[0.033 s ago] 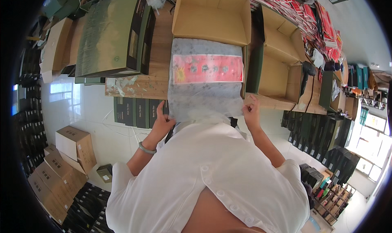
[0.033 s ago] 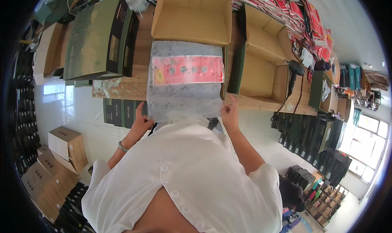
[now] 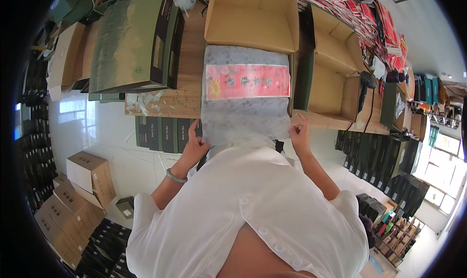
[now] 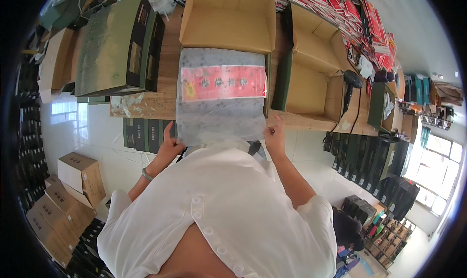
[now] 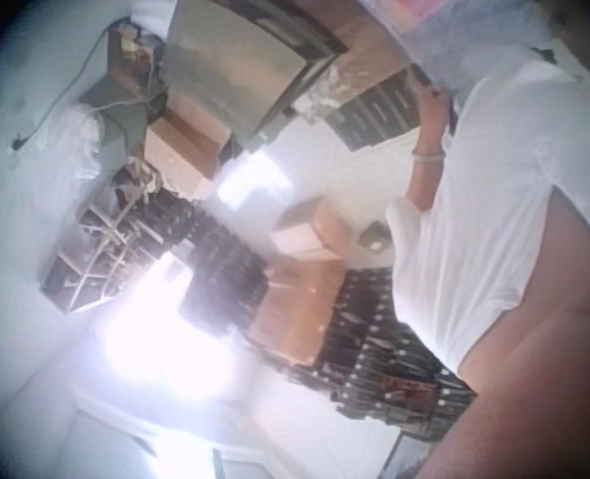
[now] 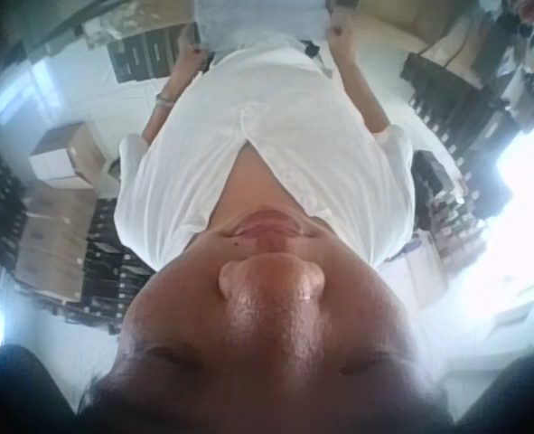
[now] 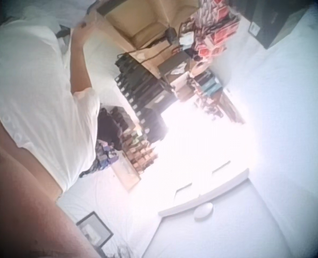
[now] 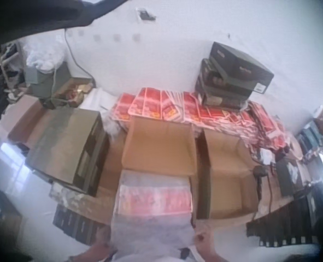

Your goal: The person uses a heat gun to apply a label to a green box, then opens the box to insert a red packet and tissue paper before closing it. The person repeats this process for multiple boxes, stacking the finished ones on the floor.

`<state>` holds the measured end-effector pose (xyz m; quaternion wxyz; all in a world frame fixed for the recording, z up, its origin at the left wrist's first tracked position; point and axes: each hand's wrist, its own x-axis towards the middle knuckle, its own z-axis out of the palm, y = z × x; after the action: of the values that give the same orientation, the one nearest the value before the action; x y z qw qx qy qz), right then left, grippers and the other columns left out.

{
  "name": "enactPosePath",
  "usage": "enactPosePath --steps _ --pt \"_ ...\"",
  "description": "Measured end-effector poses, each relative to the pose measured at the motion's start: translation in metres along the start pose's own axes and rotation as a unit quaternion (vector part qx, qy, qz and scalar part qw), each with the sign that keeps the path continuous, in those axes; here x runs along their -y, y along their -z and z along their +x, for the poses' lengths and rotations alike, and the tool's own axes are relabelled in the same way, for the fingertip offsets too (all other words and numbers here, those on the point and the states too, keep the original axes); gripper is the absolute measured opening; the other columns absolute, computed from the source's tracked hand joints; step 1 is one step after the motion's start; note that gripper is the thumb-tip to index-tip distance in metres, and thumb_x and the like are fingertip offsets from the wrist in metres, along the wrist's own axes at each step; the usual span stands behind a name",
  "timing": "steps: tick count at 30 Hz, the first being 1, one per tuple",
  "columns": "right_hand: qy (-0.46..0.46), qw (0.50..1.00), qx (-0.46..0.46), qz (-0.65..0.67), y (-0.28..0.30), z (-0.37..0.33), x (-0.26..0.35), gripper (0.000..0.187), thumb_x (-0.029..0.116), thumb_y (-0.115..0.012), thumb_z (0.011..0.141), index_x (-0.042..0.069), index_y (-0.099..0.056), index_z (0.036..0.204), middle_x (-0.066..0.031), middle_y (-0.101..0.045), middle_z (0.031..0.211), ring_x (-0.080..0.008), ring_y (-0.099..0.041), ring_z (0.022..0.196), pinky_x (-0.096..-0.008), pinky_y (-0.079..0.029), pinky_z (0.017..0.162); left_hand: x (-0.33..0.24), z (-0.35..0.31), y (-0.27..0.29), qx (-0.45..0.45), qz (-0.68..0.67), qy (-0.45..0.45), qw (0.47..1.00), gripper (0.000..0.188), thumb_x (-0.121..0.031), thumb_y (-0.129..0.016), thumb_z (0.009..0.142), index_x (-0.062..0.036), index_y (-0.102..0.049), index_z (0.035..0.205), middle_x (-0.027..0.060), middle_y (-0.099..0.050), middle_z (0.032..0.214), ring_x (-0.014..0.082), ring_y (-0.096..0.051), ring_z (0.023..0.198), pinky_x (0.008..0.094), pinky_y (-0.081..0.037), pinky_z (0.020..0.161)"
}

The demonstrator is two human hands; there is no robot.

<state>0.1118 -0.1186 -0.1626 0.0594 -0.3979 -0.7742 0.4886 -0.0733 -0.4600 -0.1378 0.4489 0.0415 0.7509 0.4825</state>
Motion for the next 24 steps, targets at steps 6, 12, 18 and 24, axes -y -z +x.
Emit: enactPosePath --steps 6,12,18,24 --pt "-0.088 0.971 0.039 -0.22 -0.007 -0.025 0.007 0.066 0.006 -0.062 0.086 0.01 -0.032 0.144 -0.0173 -0.061 0.077 -0.0406 -0.062 0.075 -0.0494 -0.05 0.074 0.013 0.014 0.001 0.048 0.102 -0.002 0.994 0.099 -0.007 -0.061 0.08 -0.0068 0.005 0.155 0.0094 -0.057 0.071 0.0205 -0.056 0.062 0.0332 -0.048 0.063" --pt "0.026 0.955 -0.061 -0.288 -0.015 -0.016 0.03 0.058 0.013 -0.064 0.087 0.011 -0.04 0.139 -0.0207 -0.06 0.103 -0.0414 -0.058 0.101 -0.0502 -0.046 0.088 -0.006 0.013 0.008 -0.029 0.276 -0.002 0.961 0.098 -0.017 -0.066 0.08 -0.0082 -0.004 0.155 0.0136 -0.06 0.088 0.0265 -0.059 0.081 0.0382 -0.049 0.077" --pt "0.265 0.926 0.08 -0.256 -0.029 0.024 0.054 0.033 0.023 -0.065 0.089 0.007 -0.062 0.117 -0.0153 -0.058 0.113 -0.035 -0.052 0.113 -0.0466 -0.042 0.096 -0.062 0.039 -0.013 -0.108 0.399 -0.365 0.834 0.044 -0.02 -0.064 0.087 -0.0072 -0.055 0.128 0.0136 -0.056 0.115 0.0327 -0.052 0.112 0.0462 -0.043 0.092" --pt "0.22 0.875 0.239 -0.358 -0.048 0.036 0.067 0.038 0.04 -0.061 0.092 0.008 -0.067 0.111 -0.0144 -0.062 0.112 -0.0344 -0.058 0.109 -0.0458 -0.044 0.093 -0.048 0.081 -0.03 -0.004 0.484 -0.307 0.819 0.036 -0.038 -0.059 0.091 -0.0082 -0.065 0.11 0.011 -0.065 0.106 0.0321 -0.061 0.099 0.0457 -0.044 0.089"
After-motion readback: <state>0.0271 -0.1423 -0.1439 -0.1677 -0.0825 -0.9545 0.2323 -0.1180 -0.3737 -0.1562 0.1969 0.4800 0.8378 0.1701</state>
